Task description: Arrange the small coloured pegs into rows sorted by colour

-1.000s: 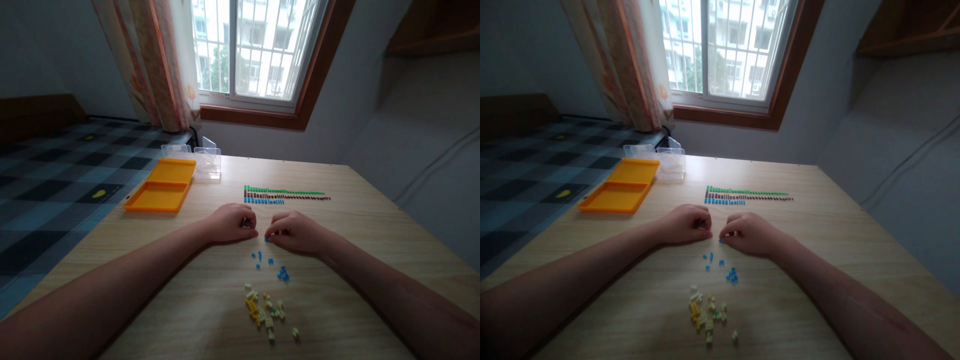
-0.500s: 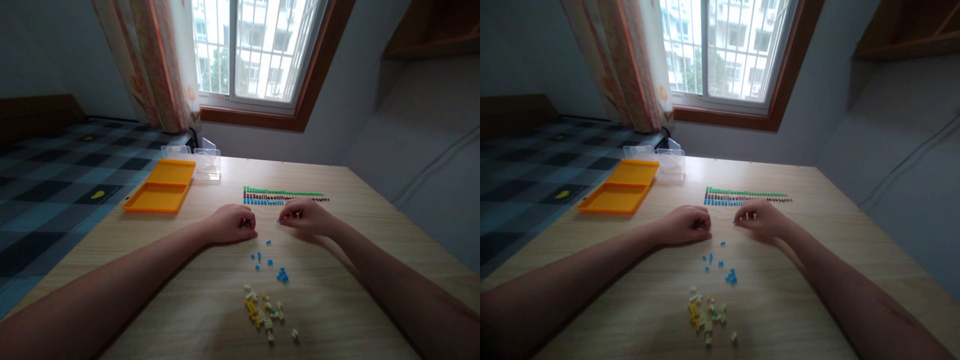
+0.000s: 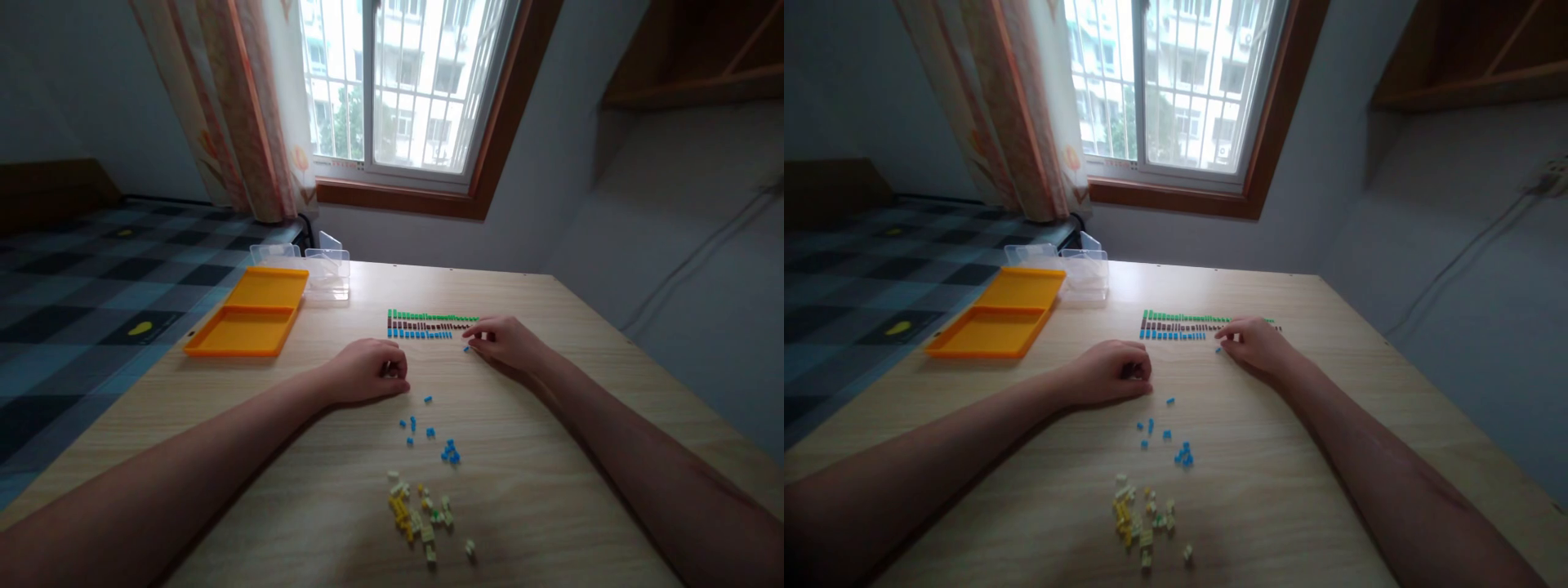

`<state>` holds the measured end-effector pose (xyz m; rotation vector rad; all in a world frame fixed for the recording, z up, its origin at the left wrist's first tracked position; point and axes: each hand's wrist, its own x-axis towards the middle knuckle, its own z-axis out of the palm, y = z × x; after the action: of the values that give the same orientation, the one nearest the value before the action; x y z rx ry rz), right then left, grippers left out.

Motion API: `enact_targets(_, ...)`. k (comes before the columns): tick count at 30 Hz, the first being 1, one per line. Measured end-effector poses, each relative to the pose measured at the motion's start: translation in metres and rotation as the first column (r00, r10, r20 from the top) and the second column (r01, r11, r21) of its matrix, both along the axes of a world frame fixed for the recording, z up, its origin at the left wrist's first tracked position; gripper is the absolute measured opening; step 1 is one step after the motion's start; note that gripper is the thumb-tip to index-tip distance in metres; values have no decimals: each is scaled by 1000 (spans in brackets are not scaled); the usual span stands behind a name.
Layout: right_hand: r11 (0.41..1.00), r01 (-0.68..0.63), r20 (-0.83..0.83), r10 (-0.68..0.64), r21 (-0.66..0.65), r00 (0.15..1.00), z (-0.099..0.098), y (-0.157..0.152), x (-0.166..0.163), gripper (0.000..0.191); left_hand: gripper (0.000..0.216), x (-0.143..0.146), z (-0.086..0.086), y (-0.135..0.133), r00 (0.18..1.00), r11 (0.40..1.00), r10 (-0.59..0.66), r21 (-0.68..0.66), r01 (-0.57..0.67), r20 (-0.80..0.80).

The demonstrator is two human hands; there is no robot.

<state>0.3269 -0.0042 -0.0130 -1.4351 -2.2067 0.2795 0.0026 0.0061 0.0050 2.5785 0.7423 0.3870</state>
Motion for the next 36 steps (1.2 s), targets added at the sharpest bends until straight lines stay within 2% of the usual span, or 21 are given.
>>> enact_targets(2, 1000, 10, -1, -10, -13, 1000, 4, -2, -1, 20, 12, 0, 0, 0, 1000, 1000, 6, 1, -6, -1)
enact_targets(8, 981, -3, 86, 20, -195, 996, 11, -6, -2, 18, 12, 0, 0, 0, 1000, 1000, 16, 2, -16, -16)
enact_targets(16, 1000, -14, 60, 15, -15, 998, 4, -3, -3, 21, 12, 0, -1, 1, 1000, 1000, 3, 7, -3, -6)
enact_targets(23, 998, -58, 49, 59, -30, 997, 7, -7, -7, 18, 13, 0, -1, 1, 1000, 1000, 1, 7, -1, -17)
enact_targets(30, 995, 0, 59, -6, 96, 998, -3, -4, -16, 22, 13, 0, 1, -1, 1000, 1000, 4, -1, -4, -16)
enact_targets(36, 989, 24, 28, -28, 143, 999, -13, 3, -19, 22, 14, 0, 1, -1, 1000, 1000, 11, 8, -11, -13)
